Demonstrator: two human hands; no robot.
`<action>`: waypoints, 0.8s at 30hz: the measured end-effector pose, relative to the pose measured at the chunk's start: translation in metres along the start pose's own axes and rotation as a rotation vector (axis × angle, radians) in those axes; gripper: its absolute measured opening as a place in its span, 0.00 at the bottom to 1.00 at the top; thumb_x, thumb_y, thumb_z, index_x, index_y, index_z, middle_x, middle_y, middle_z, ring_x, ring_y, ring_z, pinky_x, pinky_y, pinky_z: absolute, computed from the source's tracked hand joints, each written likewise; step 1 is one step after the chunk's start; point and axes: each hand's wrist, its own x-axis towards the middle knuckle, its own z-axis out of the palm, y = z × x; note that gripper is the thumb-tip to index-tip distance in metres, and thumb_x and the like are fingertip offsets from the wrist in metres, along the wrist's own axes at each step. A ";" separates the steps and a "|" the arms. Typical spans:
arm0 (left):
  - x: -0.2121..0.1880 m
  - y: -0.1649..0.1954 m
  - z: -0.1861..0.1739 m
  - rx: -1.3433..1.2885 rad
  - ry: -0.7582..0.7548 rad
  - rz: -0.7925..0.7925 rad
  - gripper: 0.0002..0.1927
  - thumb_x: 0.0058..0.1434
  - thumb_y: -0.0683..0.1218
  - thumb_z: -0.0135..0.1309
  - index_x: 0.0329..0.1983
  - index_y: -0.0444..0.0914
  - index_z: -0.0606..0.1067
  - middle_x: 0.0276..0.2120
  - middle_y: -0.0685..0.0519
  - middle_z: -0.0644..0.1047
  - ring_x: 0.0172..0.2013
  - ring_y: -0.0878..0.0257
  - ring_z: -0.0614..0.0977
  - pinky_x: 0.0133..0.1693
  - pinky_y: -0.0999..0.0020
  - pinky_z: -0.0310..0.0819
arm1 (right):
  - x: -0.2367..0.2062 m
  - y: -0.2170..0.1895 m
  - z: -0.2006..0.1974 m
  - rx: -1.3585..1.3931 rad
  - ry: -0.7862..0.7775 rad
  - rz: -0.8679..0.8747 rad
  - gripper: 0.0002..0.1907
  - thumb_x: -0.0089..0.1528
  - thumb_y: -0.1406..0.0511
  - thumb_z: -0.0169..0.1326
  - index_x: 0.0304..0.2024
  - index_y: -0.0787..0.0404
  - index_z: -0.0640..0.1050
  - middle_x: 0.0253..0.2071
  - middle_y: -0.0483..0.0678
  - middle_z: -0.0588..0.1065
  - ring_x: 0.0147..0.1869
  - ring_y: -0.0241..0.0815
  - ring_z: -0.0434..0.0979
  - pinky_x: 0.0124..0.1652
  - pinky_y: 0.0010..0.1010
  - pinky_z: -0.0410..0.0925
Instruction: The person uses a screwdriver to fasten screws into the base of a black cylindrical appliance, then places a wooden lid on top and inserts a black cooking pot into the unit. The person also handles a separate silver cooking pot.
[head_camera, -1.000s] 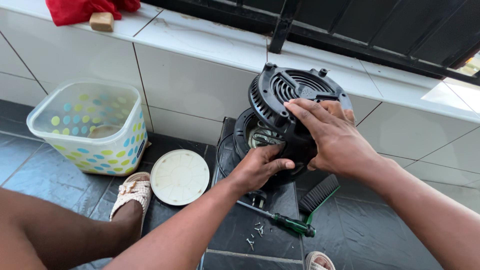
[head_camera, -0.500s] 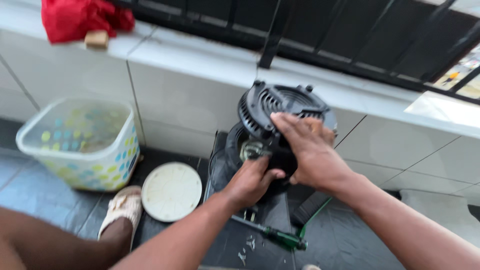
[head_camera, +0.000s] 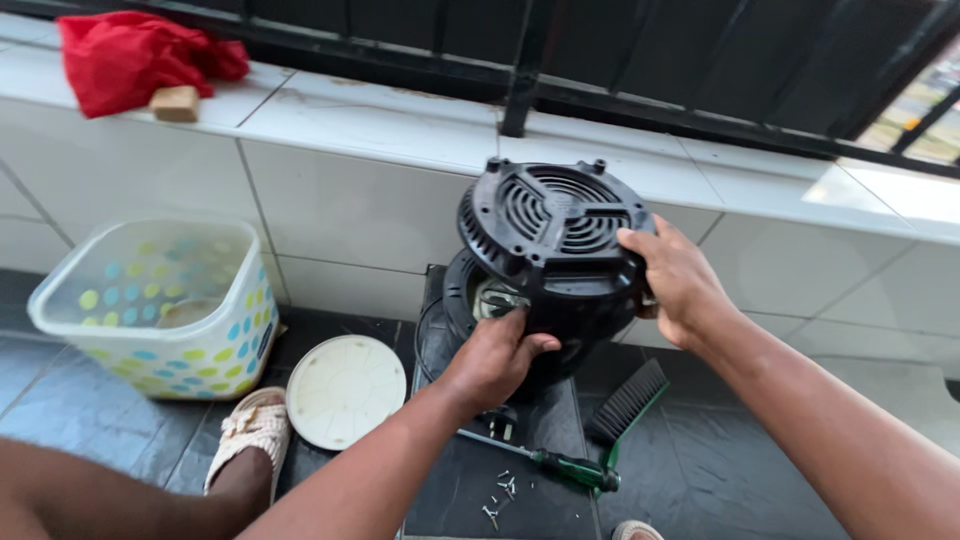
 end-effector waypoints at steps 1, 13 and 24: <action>-0.001 -0.001 -0.001 -0.003 0.012 0.030 0.16 0.66 0.49 0.57 0.42 0.30 0.71 0.36 0.38 0.81 0.44 0.38 0.81 0.41 0.51 0.76 | -0.002 0.001 0.003 0.014 0.018 -0.012 0.33 0.62 0.58 0.52 0.70 0.52 0.62 0.59 0.43 0.74 0.61 0.40 0.73 0.52 0.49 0.70; 0.000 -0.001 0.000 -0.010 0.009 0.001 0.15 0.67 0.47 0.55 0.45 0.29 0.72 0.36 0.37 0.80 0.44 0.38 0.80 0.40 0.51 0.76 | -0.021 0.013 0.004 0.050 -0.025 -0.258 0.31 0.66 0.60 0.48 0.70 0.64 0.65 0.59 0.48 0.75 0.61 0.35 0.71 0.63 0.28 0.60; -0.002 0.015 -0.007 -0.019 -0.019 -0.009 0.16 0.66 0.48 0.56 0.48 0.30 0.72 0.33 0.37 0.80 0.41 0.39 0.80 0.36 0.54 0.75 | -0.016 0.042 0.011 0.043 0.252 -0.307 0.36 0.64 0.55 0.47 0.73 0.60 0.59 0.64 0.51 0.70 0.64 0.41 0.68 0.63 0.30 0.60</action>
